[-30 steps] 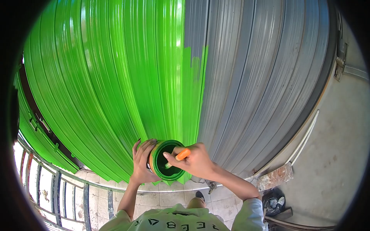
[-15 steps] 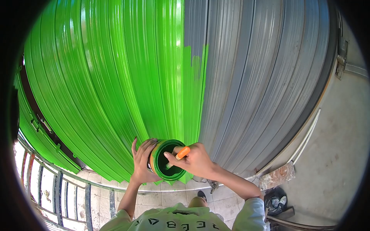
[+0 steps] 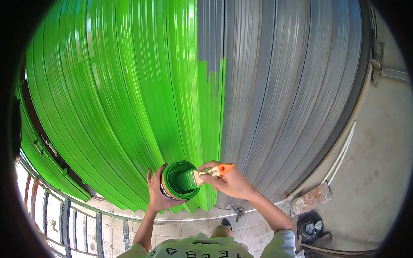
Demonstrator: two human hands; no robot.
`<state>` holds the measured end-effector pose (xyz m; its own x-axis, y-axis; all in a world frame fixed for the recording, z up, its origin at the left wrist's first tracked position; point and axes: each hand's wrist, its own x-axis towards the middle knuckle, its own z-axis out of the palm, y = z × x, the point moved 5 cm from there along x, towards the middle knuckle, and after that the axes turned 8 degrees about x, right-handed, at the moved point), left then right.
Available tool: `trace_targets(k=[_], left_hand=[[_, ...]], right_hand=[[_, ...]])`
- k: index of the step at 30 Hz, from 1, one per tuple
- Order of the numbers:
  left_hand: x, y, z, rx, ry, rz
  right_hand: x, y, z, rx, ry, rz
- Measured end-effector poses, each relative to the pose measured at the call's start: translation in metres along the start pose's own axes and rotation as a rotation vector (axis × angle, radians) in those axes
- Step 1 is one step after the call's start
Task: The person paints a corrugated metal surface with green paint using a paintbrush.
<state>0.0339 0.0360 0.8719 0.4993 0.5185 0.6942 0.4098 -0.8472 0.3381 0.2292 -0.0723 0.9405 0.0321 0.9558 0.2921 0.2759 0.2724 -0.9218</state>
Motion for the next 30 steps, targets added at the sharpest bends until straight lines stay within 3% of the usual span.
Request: trace_targets(k=[4,7,10,13,19,22,25,30], left_hand=[[-0.005,-0.004,0.014,0.022,-0.050,-0.013],[-0.009,-0.007,0.025,0.019,-0.088,-0.026],[-0.011,-0.009,0.033,0.010,-0.113,-0.043],[-0.012,-0.009,0.038,0.000,-0.131,-0.066],[-0.006,-0.005,0.042,-0.053,-0.102,-0.111],[0.006,0.009,0.039,-0.106,-0.051,-0.137],[0.026,0.019,0.043,-0.273,-0.013,-0.200],[0.047,0.037,0.043,-0.390,0.070,-0.222]], right_hand=[[0.002,0.003,0.001,-0.048,-0.075,0.012],[0.007,0.007,0.001,-0.072,-0.125,-0.169],[0.006,0.009,0.001,-0.069,-0.171,-0.148],[0.001,0.022,-0.001,0.129,-0.221,0.074],[-0.011,0.080,-0.028,0.437,-0.058,0.049],[-0.012,0.077,-0.036,0.623,0.184,0.037],[-0.003,0.069,-0.062,0.844,0.224,0.023],[0.035,0.013,-0.128,0.627,0.569,-0.305]])
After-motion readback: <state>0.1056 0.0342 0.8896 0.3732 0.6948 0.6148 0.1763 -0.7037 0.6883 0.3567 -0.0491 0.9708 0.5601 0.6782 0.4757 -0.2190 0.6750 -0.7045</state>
